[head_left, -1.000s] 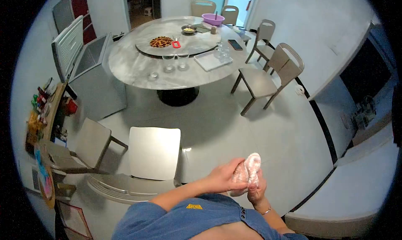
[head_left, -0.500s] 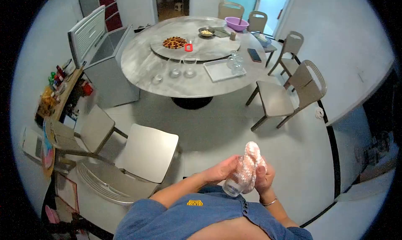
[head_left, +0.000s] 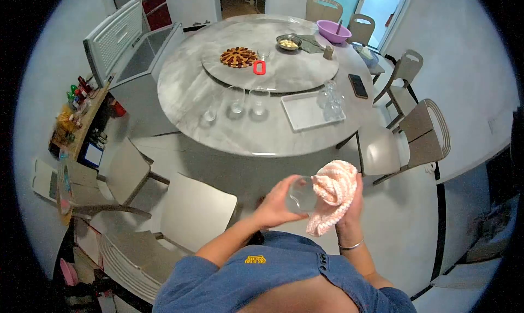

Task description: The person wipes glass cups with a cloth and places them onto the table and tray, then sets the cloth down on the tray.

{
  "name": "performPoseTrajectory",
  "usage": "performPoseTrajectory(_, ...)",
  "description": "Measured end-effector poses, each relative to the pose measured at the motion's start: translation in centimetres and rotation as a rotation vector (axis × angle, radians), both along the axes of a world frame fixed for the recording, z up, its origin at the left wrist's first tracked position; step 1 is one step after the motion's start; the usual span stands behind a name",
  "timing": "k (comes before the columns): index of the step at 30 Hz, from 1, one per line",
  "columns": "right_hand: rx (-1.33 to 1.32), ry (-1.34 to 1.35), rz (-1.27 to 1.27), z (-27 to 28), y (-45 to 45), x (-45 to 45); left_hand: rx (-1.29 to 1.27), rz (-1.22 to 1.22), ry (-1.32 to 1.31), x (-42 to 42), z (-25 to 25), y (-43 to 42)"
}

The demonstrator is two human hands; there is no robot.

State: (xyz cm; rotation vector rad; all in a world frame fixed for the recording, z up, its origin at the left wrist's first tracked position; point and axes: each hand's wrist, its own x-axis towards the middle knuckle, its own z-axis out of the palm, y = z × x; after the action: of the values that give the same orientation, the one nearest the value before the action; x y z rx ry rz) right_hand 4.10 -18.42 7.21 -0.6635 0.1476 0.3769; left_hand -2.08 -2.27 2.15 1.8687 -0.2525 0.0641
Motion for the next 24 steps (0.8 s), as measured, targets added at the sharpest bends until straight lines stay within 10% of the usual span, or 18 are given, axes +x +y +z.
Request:
performPoseTrajectory(11, -0.193, 0.114, 0.208, -3.1, 7.8, 9.2, 0.229, 0.751, -0.045, 11.4, -8.2, 13.6)
performPoseTrajectory(24, -0.207, 0.132, 0.297, -3.9, 6.7, 14.9, 0.078, 0.997, 0.016, 15.4, -10.2, 15.8)
